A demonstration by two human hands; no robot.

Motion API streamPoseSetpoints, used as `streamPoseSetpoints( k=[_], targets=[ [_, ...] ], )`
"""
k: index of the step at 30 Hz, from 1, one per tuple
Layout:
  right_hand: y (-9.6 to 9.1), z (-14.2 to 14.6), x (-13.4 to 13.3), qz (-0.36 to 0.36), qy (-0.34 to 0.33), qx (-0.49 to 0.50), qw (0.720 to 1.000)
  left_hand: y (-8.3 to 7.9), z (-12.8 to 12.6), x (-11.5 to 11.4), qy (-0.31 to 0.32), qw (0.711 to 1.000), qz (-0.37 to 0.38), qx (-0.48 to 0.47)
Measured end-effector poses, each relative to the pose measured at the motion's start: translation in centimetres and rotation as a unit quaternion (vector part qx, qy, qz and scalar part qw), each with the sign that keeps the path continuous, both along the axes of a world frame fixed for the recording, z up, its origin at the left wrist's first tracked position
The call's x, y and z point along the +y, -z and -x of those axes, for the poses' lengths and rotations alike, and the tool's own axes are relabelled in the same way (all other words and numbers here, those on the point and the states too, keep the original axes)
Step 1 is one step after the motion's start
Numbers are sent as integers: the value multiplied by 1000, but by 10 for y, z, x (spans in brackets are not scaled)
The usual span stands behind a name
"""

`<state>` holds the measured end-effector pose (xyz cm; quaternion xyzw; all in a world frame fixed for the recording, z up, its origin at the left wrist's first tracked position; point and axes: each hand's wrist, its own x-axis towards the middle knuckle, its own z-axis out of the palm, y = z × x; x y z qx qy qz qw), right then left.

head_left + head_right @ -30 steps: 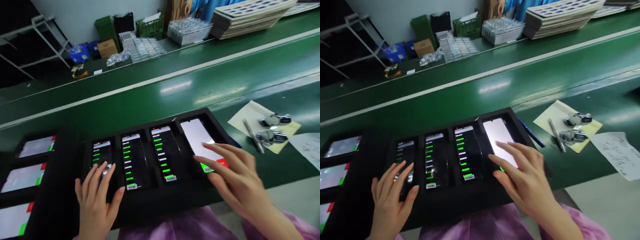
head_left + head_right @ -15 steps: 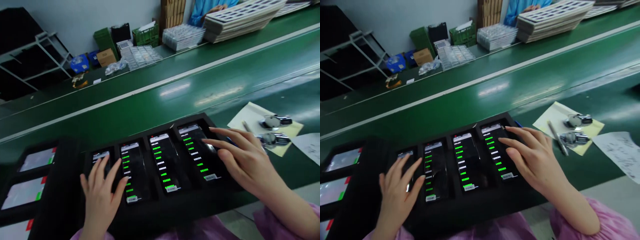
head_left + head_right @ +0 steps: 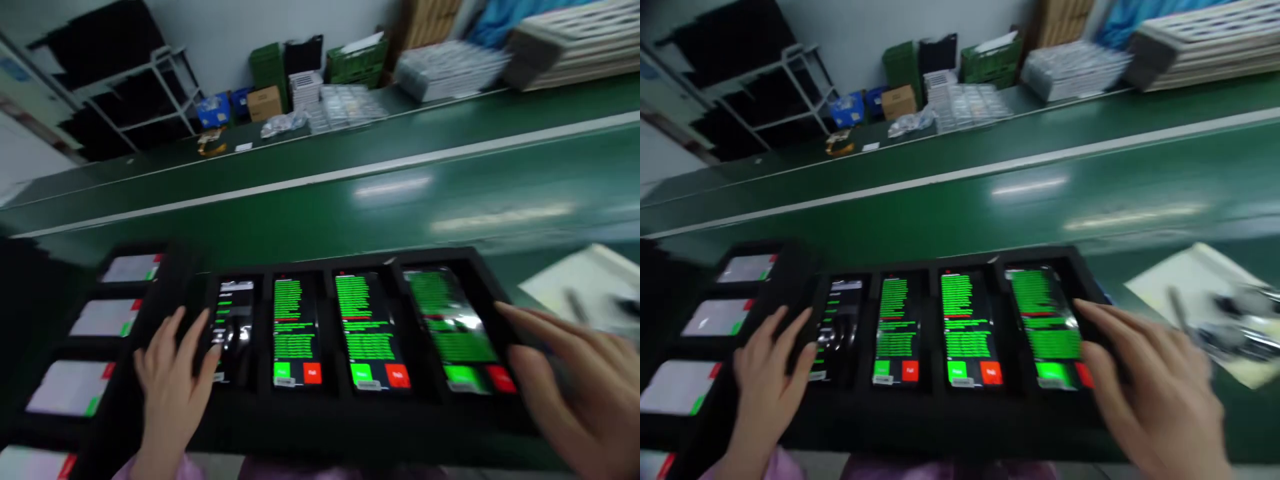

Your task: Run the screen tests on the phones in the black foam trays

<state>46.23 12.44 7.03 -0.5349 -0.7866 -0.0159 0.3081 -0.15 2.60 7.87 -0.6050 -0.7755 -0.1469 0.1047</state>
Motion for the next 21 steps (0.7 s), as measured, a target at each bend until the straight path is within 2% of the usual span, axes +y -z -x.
streamPoseSetpoints(
  k=[1,3,6,8,11,14,16,19,21],
  targets=[
    [-5,11,-10,-10,4,-18,1000,3,-3,-6,-1,1000,-16,2],
    [-8,32,-29,-7,8,-73,997,7,-14,-19,14,1000,-2,21],
    [1,60,-53,-1,34,-139,990,11,-45,-29,50,994,70,67],
    [12,74,-60,-6,44,-161,986,11,-69,-24,62,990,101,81],
    [22,87,-50,-13,48,-168,985,7,-88,1,60,987,133,62],
    [22,92,-29,-28,54,-136,989,1,-79,16,57,987,153,-1],
    [20,92,-22,-36,-15,-96,995,-2,-67,10,95,986,135,-32],
    [24,92,-27,-69,-189,-69,977,1,-57,-13,185,980,75,2],
    [30,87,-35,-94,-230,-82,965,7,-54,-25,222,972,58,54]
  ],
)
